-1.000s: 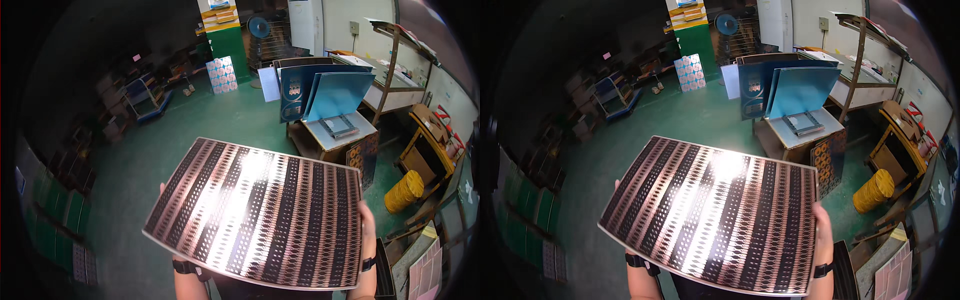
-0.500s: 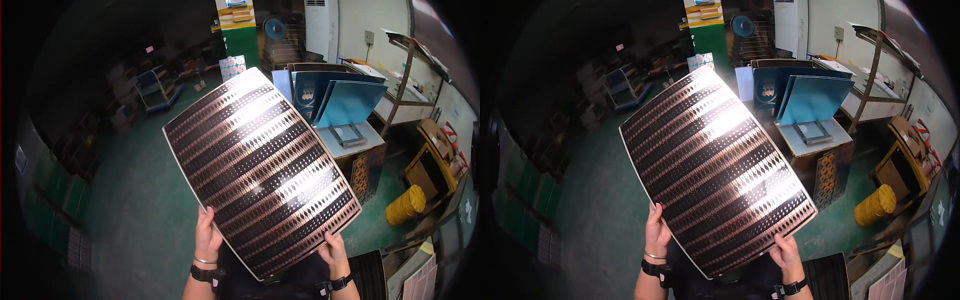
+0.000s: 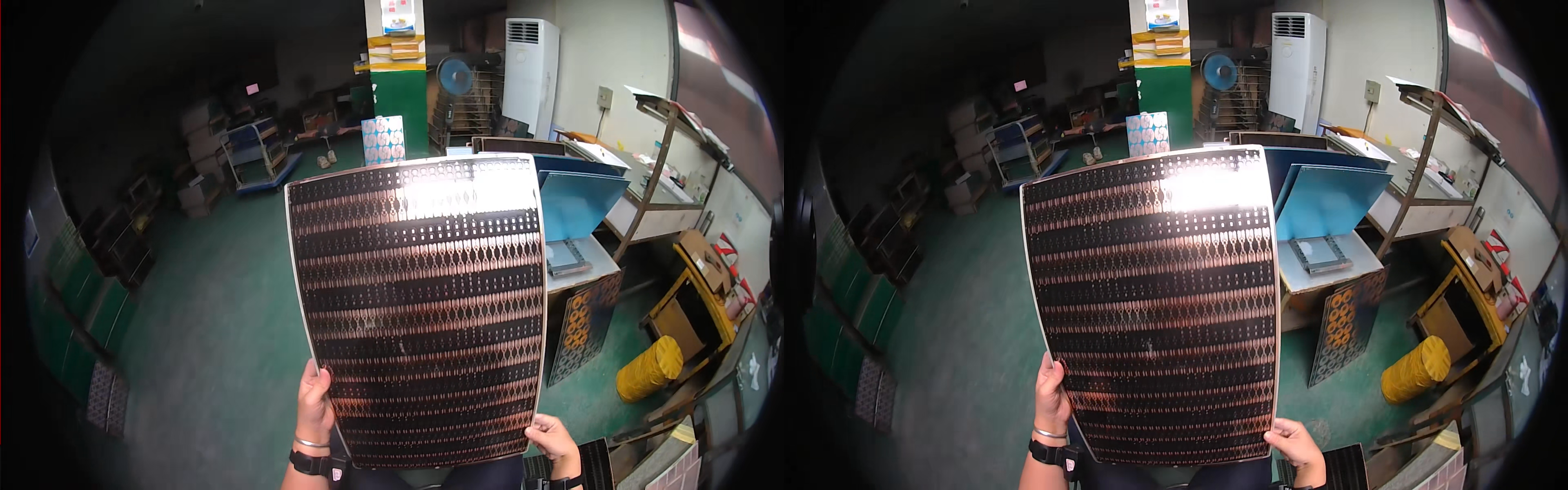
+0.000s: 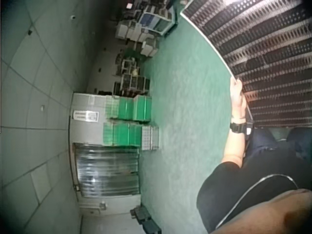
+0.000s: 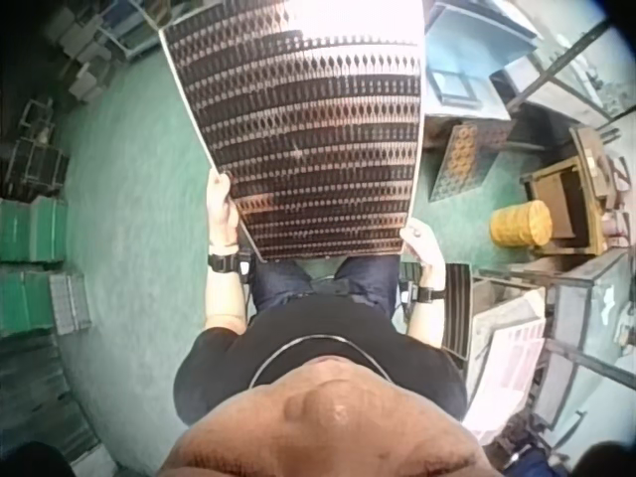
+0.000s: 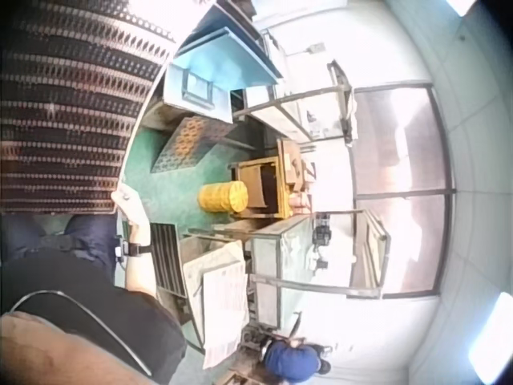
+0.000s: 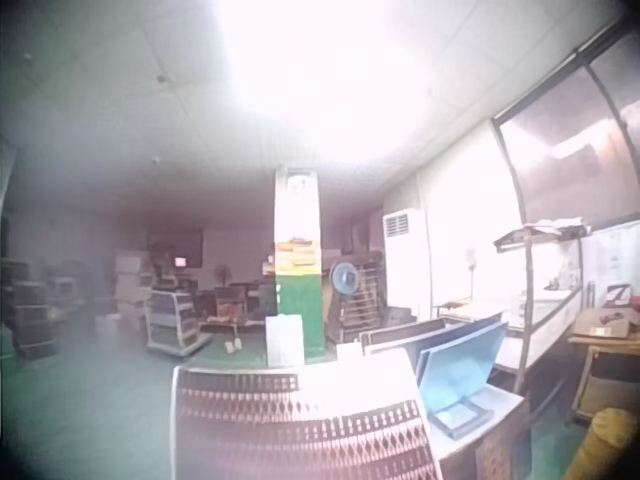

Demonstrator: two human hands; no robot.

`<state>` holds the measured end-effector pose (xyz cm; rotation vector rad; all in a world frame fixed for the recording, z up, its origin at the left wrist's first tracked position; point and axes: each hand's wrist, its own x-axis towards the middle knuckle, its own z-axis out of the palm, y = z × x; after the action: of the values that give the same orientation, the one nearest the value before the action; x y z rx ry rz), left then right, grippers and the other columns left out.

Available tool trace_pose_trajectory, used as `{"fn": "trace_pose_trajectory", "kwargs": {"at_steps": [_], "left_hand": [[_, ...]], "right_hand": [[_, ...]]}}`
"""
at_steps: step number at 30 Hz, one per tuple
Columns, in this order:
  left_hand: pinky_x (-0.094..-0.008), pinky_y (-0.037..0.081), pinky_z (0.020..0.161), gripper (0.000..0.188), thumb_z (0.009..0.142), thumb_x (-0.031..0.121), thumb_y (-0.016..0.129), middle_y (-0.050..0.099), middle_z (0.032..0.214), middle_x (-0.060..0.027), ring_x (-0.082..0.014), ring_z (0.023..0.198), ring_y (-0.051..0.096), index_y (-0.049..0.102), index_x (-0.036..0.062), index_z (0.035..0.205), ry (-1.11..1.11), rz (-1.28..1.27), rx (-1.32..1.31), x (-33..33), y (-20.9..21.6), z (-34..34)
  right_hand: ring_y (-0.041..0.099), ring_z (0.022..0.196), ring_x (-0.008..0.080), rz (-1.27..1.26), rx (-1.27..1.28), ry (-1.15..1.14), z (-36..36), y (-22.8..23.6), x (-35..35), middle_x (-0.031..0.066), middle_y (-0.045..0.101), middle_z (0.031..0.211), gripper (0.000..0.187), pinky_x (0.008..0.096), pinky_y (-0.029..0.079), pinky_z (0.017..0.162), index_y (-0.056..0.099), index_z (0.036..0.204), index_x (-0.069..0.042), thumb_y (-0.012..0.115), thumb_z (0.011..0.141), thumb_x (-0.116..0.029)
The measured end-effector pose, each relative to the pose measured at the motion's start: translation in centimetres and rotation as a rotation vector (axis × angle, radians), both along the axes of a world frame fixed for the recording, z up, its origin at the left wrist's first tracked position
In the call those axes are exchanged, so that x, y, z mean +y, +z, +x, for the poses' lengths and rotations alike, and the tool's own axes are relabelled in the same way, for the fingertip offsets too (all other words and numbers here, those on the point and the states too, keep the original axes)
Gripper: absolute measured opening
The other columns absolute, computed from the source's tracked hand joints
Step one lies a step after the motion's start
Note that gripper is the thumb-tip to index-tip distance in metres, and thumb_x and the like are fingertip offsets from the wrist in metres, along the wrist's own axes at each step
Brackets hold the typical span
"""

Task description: Sorting and inspecting patterned metal plates into a vertical rack.

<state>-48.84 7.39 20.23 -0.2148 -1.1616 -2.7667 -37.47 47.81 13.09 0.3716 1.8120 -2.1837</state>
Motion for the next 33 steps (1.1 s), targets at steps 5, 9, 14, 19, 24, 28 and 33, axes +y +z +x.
{"fn": "trace_pose_trajectory", "kwargs": {"at_steps": [5,9,14,19,24,28,33], "left_hand": [[-0.0322,0.046,0.089,0.026,0.089,0.008,0.055,0.060,0.113,-0.0098,-0.0192,0.100,0.059,0.052,0.0024,0.115,-0.008,0.008,0.025,-0.2,-0.7,-0.4],[-0.0324,0.046,0.089,0.028,0.088,0.008,0.056,0.060,0.113,-0.0096,-0.0192,0.101,0.058,0.052,0.0025,0.115,-0.012,0.021,0.047,-0.2,-0.7,-0.3],[-0.0326,0.045,0.090,0.031,0.087,0.008,0.059,0.060,0.113,-0.0091,-0.0188,0.101,0.058,0.052,0.0017,0.117,0.006,-0.001,0.039,-0.5,-1.0,-0.1],[-0.0290,0.042,0.092,0.033,0.085,0.008,0.059,0.060,0.112,-0.0067,-0.0169,0.102,0.056,0.052,0.0003,0.117,0.016,-0.054,0.001,-0.7,-0.8,-0.5],[-0.0255,0.044,0.084,0.035,0.090,0.013,0.053,0.057,0.110,-0.0041,-0.0116,0.096,0.053,0.049,-0.0015,0.122,0.041,-0.246,-0.092,-0.1,-1.7,-4.6],[-0.0256,0.044,0.089,0.039,0.095,0.019,0.050,0.056,0.120,-0.0066,-0.0159,0.105,0.054,0.046,-0.0001,0.129,0.005,-0.554,-0.161,2.7,-4.4,-8.8],[-0.0281,0.046,0.087,0.023,0.089,0.004,0.050,0.064,0.104,-0.0101,-0.0180,0.098,0.060,0.060,0.0002,0.109,0.119,-0.922,-0.175,1.1,-17.5,-8.0]], "right_hand": [[0.056,0.067,0.0027,-0.032,0.007,0.008,0.1,0.4,-0.1,-0.0021,0.065,0.081,0.019,0.0174,0.042,0.057,0.064,0.102,-0.001,0.065,0.082,-0.003],[0.058,0.075,0.0049,0.023,-0.054,0.045,0.1,-0.7,0.8,0.0004,0.066,0.089,0.021,0.0193,0.045,0.065,0.064,0.103,0.000,0.064,0.083,-0.003],[0.046,0.065,0.0050,0.010,-0.025,0.040,0.0,0.9,-1.1,-0.0004,0.059,0.079,0.016,0.0218,0.033,0.058,0.063,0.098,-0.001,0.065,0.082,-0.006],[0.052,0.062,0.0059,-0.036,0.057,0.071,0.5,0.0,-0.9,-0.0020,0.061,0.072,0.011,0.0209,0.041,0.055,0.065,0.087,-0.002,0.069,0.080,-0.009],[0.056,0.083,0.0091,0.039,0.189,-0.137,0.9,4.6,-4.9,0.0014,0.063,0.093,0.025,0.0270,0.046,0.078,0.060,0.108,0.001,0.061,0.085,-0.008],[0.055,0.084,0.0087,0.184,0.332,-0.294,-0.9,7.1,-6.0,0.0022,0.061,0.099,0.025,0.0261,0.045,0.078,0.056,0.110,0.003,0.056,0.087,-0.008],[0.047,0.068,0.0035,0.602,0.426,-0.263,-4.0,4.9,-9.0,-0.0005,0.058,0.084,0.022,0.0179,0.039,0.059,0.056,0.107,0.005,0.054,0.090,-0.009]]}}
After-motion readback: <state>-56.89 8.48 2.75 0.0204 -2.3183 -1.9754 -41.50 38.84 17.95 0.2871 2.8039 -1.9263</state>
